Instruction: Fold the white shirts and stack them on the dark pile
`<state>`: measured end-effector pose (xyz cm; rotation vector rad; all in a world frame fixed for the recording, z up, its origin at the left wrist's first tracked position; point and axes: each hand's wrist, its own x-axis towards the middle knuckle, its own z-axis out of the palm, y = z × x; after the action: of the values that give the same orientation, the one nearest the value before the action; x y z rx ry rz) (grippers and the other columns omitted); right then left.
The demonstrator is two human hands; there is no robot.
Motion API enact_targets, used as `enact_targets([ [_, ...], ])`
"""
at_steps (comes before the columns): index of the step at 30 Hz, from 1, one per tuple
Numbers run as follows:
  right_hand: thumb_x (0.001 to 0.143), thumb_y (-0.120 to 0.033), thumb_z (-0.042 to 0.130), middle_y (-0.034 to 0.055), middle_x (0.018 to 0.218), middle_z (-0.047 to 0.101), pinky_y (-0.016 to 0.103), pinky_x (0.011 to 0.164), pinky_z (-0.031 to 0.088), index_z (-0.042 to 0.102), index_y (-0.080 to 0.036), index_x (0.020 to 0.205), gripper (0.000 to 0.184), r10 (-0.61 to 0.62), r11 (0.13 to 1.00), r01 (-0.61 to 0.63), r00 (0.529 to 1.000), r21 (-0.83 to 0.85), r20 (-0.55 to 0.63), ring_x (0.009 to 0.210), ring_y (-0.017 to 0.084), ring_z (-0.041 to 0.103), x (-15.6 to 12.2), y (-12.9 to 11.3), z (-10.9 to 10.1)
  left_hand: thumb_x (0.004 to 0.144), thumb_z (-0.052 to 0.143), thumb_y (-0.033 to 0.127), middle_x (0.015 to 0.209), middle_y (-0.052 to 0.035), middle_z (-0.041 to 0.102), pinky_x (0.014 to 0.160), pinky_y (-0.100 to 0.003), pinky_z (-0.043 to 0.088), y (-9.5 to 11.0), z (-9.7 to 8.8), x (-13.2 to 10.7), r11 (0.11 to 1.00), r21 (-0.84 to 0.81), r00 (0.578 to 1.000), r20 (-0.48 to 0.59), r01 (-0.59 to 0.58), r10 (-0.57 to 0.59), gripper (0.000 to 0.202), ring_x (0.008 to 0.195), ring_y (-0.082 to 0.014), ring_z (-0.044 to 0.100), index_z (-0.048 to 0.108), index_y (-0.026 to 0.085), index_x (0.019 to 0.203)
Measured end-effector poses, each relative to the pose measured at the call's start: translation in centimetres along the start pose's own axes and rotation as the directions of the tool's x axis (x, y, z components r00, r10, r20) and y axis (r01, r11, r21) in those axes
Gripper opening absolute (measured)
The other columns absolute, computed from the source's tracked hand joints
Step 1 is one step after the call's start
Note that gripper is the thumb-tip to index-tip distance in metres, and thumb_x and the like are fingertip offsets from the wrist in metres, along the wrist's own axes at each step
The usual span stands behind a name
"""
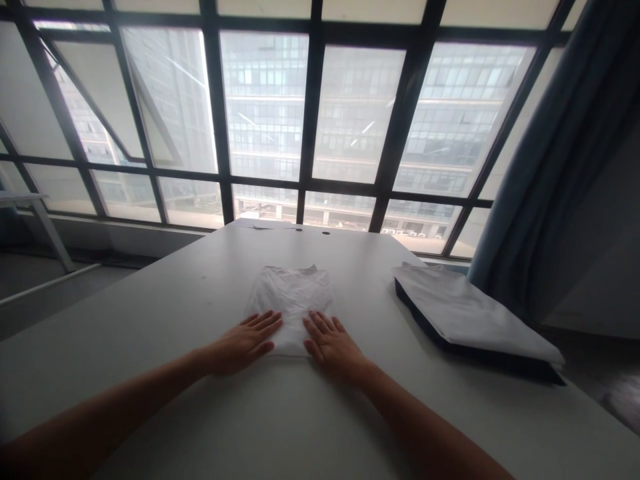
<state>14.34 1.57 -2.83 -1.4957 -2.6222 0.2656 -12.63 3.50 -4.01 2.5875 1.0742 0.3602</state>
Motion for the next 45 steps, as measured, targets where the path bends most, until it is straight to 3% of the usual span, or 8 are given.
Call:
enact_targets([
  [9,0.099,-0.052,0.026,0.0108,0.149,0.043,0.044,0.112,0.025,0.043,-0.022,0.145,0.058,-0.016,1.0,0.016,1.0,0.002,-0.001,0.136,0.027,0.039,-0.7,-0.6,-2.0,0.097,0.03,0.058,0.159,-0.0069,0.017,0.118,-0.043,0.008,-0.7,-1.1,0.0,0.997,0.035,0.994,0.079,0.075,-0.078,0.066,0.148,-0.0246,0.011,0.029,0.021,0.151],
  [13,0.1,-0.046,0.028,0.0131,0.11,0.067,0.042,0.099,0.038,0.067,-0.018,0.112,0.049,-0.025,0.998,0.015,0.985,-0.062,-0.173,0.104,0.025,0.06,-1.2,-2.6,-2.1,0.091,0.047,0.059,0.149,-0.0081,0.043,0.116,-0.046,0.019,2.0,-1.4,-0.7,0.998,0.042,0.999,0.038,-0.038,0.037,0.06,0.139,-0.0291,0.035,0.047,0.027,0.141],
  [18,0.093,-0.056,0.041,0.0158,0.149,0.041,0.048,0.114,0.022,0.045,-0.019,0.143,0.062,-0.126,0.992,0.119,0.971,-0.047,-0.201,0.136,0.03,0.035,-1.2,-3.5,-0.2,0.081,0.056,0.068,0.142,-0.0126,0.049,0.114,-0.047,0.025,4.7,0.4,-0.7,0.998,0.034,0.992,-0.116,-0.053,0.056,0.071,0.132,-0.0321,0.043,0.052,0.023,0.136],
  [24,0.072,-0.079,0.054,0.0158,0.16,0.01,0.048,0.119,0.003,0.017,-0.016,0.155,0.111,-0.141,0.989,0.136,0.987,0.066,0.074,0.147,0.032,0.007,-0.9,-2.3,-0.5,0.071,0.051,0.082,0.159,-0.0159,0.016,0.118,-0.05,0.009,3.5,0.9,-0.4,0.999,0.033,0.999,0.038,0.024,-0.025,0.108,0.147,-0.0343,0.011,0.024,0.018,0.153],
  [28,0.058,-0.083,0.062,0.0165,0.16,0.008,0.049,0.119,0.0,0.014,-0.016,0.155,0.127,-0.142,0.985,0.132,0.986,0.115,0.086,0.147,0.034,0.005,-0.8,-2.0,-1.0,0.072,0.048,0.083,0.159,-0.0161,0.01,0.118,-0.049,0.005,3.5,0.6,-0.5,0.998,0.048,0.996,0.081,0.039,-0.043,0.11,0.147,-0.0332,0.007,0.019,0.016,0.154],
  [32,0.062,-0.079,0.065,0.0157,0.158,0.021,0.05,0.119,0.006,0.028,-0.019,0.152,0.115,-0.198,0.972,0.198,0.98,0.131,-0.01,0.146,0.033,0.015,-0.8,-2.0,-1.4,0.077,0.043,0.082,0.159,-0.0173,0.014,0.116,-0.053,0.008,5.5,0.1,-1.6,0.997,0.07,0.994,0.106,0.015,-0.023,0.103,0.146,-0.0371,0.01,0.021,0.018,0.154],
  [38,0.094,-0.057,0.038,0.0111,0.154,0.034,0.048,0.119,0.008,0.041,-0.02,0.146,0.064,-0.164,0.979,0.174,0.982,0.108,-0.096,0.144,0.025,0.027,-1.0,-2.8,-1.5,0.085,0.051,0.066,0.125,-0.0102,0.063,0.105,-0.042,0.035,7.8,-0.9,-2.1,0.981,-0.007,0.98,0.045,-0.192,0.192,0.058,0.115,-0.0298,0.057,0.06,0.026,0.127],
  [45,0.096,-0.062,0.026,0.0066,0.159,0.02,0.044,0.12,0.007,0.026,-0.019,0.153,0.071,-0.105,0.993,0.102,0.993,0.066,0.055,0.147,0.022,0.015,-0.2,-1.3,-0.7,0.092,0.035,0.067,0.158,-0.0115,0.022,0.119,-0.04,0.013,1.8,-0.2,0.4,0.992,0.125,1.0,0.014,0.014,-0.016,0.079,0.147,-0.0258,0.016,0.028,0.016,0.151],
])
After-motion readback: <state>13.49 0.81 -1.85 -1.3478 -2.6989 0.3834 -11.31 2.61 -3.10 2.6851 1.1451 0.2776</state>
